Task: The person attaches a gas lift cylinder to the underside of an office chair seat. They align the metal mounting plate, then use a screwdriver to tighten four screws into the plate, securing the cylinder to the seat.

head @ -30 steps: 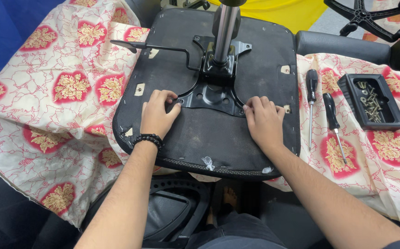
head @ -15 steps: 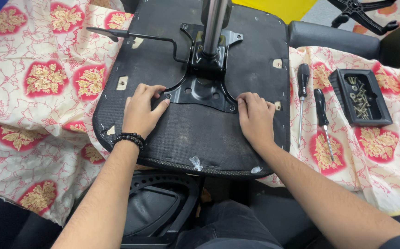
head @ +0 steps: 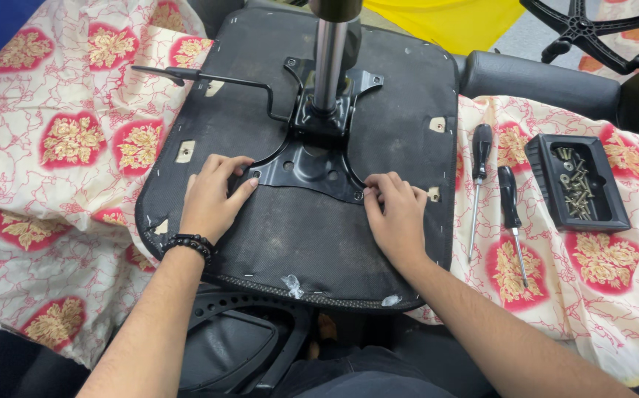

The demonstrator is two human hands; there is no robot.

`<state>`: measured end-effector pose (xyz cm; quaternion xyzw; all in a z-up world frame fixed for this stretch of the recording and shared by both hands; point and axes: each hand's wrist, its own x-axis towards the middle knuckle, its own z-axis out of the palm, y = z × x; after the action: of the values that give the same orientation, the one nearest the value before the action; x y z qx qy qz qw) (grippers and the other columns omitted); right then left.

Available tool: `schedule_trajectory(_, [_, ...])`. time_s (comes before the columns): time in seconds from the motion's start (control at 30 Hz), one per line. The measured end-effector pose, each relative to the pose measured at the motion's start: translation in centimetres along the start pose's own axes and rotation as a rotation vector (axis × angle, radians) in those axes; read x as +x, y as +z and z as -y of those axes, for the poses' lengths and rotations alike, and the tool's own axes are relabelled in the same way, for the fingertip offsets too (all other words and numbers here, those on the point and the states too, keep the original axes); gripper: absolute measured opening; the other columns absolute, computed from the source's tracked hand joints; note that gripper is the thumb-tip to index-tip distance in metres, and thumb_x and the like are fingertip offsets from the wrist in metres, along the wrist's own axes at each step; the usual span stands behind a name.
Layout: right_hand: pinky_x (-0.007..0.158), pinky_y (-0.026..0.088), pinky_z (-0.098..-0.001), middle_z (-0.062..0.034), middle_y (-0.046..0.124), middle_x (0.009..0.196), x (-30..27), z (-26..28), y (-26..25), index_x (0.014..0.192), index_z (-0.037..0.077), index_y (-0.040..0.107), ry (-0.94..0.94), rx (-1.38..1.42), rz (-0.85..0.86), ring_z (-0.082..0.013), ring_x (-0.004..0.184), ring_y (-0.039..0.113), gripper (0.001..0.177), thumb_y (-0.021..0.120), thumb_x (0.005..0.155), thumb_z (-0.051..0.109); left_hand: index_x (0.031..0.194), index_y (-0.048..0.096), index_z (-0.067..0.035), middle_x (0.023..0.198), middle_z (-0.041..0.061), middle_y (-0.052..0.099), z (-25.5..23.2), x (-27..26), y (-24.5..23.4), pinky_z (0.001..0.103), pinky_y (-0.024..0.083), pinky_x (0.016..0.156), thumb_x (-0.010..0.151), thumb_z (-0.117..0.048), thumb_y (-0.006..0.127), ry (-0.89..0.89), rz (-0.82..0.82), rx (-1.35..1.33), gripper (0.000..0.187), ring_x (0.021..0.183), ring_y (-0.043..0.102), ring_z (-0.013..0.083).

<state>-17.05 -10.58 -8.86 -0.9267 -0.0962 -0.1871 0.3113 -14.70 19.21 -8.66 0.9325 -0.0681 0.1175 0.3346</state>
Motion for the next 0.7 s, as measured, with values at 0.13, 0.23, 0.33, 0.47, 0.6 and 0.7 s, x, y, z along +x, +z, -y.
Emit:
schedule_trajectory(0.13, [0.096, 0.036, -0.0364, 0.0038, 0.062, 0.090, 0.06, 0.01, -0.12, 0.104, 0.010, 0.068, -0.005, 0.011, -0.012, -0.0128, 0.082, 0.060, 0.009, 0.065, 0.096, 0.015, 0.120, 0.072, -0.019, 0.101, -0.002, 0.063, -0.30, 0.10, -0.13, 0.033, 0.041, 0.082, 0.090, -0.031, 0.074, -0.020, 0.005, 0.004, 0.033, 0.076, 0.058, 0.0161])
schedule_trajectory(0.23, [0.095, 0.037, -0.0364, 0.0034, 0.062, 0.090, 0.03, 0.01, -0.01, 0.104, 0.010, 0.068, -0.005, 0.004, -0.004, -0.0133, 0.082, 0.060, 0.010, 0.066, 0.096, 0.015, 0.120, 0.072, -0.019, 0.101, -0.002, 0.063, -0.27, 0.07, -0.08, 0.032, 0.041, 0.082, 0.089, -0.031, 0.074, -0.033, 0.007, 0.003, 0.033, 0.075, 0.058, 0.0161])
schedule_trajectory(0.33, [0.096, 0.037, -0.0366, 0.0028, 0.062, 0.090, -0.01, 0.08, -0.04, 0.105, 0.009, 0.067, -0.019, 0.004, -0.003, -0.0133, 0.083, 0.061, 0.010, 0.065, 0.097, 0.015, 0.118, 0.073, -0.019, 0.101, -0.003, 0.063, -0.40, 0.15, -0.01, 0.032, 0.041, 0.082, 0.087, -0.030, 0.075, -0.038, -0.007, 0.000, 0.033, 0.076, 0.058, 0.0151])
schedule_trajectory(0.47, [0.094, 0.037, -0.0372, 0.0025, 0.062, 0.090, 0.12, 0.18, -0.18, 0.106, 0.009, 0.067, -0.044, -0.020, -0.003, -0.0142, 0.085, 0.061, 0.011, 0.063, 0.097, 0.015, 0.115, 0.073, -0.018, 0.100, -0.002, 0.064, -0.71, 0.14, -0.05, 0.032, 0.041, 0.084, 0.085, -0.030, 0.075, -0.043, -0.022, 0.006, 0.032, 0.076, 0.059, 0.0148])
schedule_trajectory(0.6, [0.097, 0.037, -0.0378, 0.0032, 0.063, 0.090, 0.06, 0.29, -0.18, 0.105, 0.010, 0.068, -0.017, -0.018, 0.023, -0.0135, 0.084, 0.061, 0.011, 0.060, 0.099, 0.014, 0.116, 0.072, -0.020, 0.100, -0.003, 0.064, -0.74, 0.11, -0.18, 0.032, 0.042, 0.085, 0.086, -0.031, 0.074, -0.078, 0.003, 0.008, 0.033, 0.075, 0.059, 0.0156])
schedule_trajectory(0.7, [0.097, 0.037, -0.0373, 0.0017, 0.062, 0.088, 0.10, 0.38, -0.11, 0.105, 0.010, 0.067, 0.020, -0.036, 0.036, -0.0143, 0.082, 0.060, 0.011, 0.060, 0.100, 0.015, 0.116, 0.072, -0.019, 0.100, -0.002, 0.064, -0.59, 0.25, -0.12, 0.033, 0.042, 0.085, 0.086, -0.031, 0.074, -0.057, -0.007, 0.020, 0.033, 0.079, 0.060, 0.0154])
